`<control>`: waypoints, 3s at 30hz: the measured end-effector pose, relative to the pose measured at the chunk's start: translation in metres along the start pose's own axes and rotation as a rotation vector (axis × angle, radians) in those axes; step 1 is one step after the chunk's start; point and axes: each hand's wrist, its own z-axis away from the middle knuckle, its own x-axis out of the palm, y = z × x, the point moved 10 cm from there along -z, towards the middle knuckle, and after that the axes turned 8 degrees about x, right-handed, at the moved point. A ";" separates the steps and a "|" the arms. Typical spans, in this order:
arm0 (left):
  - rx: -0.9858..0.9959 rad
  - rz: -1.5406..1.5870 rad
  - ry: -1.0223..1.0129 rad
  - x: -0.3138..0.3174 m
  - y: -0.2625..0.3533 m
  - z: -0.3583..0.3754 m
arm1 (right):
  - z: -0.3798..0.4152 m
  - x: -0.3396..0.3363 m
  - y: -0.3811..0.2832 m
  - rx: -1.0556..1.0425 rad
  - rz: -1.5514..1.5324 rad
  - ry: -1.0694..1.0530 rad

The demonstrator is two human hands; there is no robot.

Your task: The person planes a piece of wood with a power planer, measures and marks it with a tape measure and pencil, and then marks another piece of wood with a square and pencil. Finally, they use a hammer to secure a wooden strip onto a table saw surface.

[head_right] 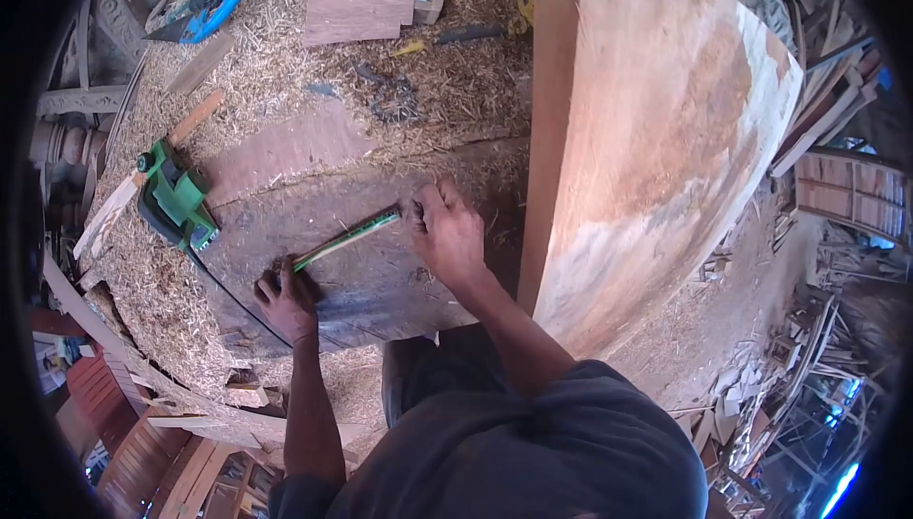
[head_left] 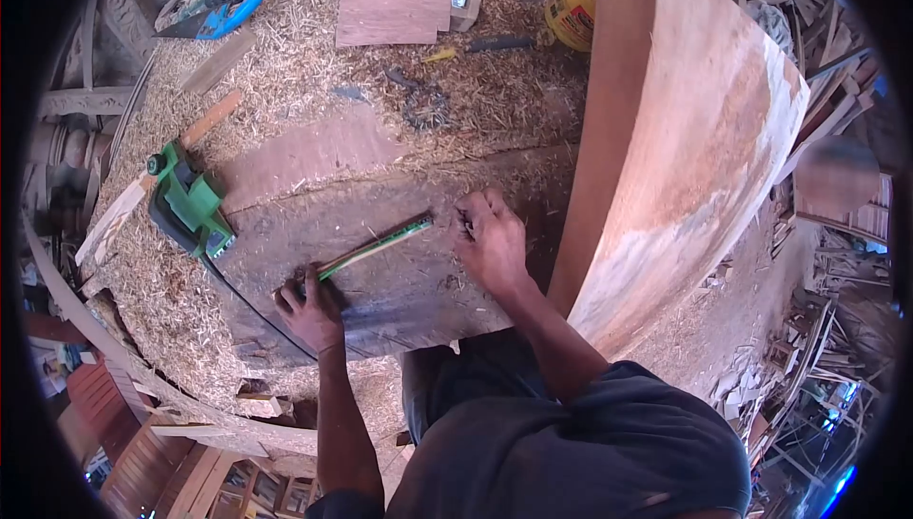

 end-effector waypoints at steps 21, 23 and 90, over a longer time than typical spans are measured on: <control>-0.043 -0.059 -0.061 0.001 -0.005 0.002 | 0.068 0.121 0.031 0.008 -0.506 -0.151; -0.045 -0.044 -0.067 -0.001 -0.005 0.001 | 0.071 0.117 0.005 -0.182 -0.361 -0.094; -0.026 -0.067 -0.020 -0.001 -0.004 0.003 | 0.068 0.128 -0.001 -0.407 -0.181 -0.135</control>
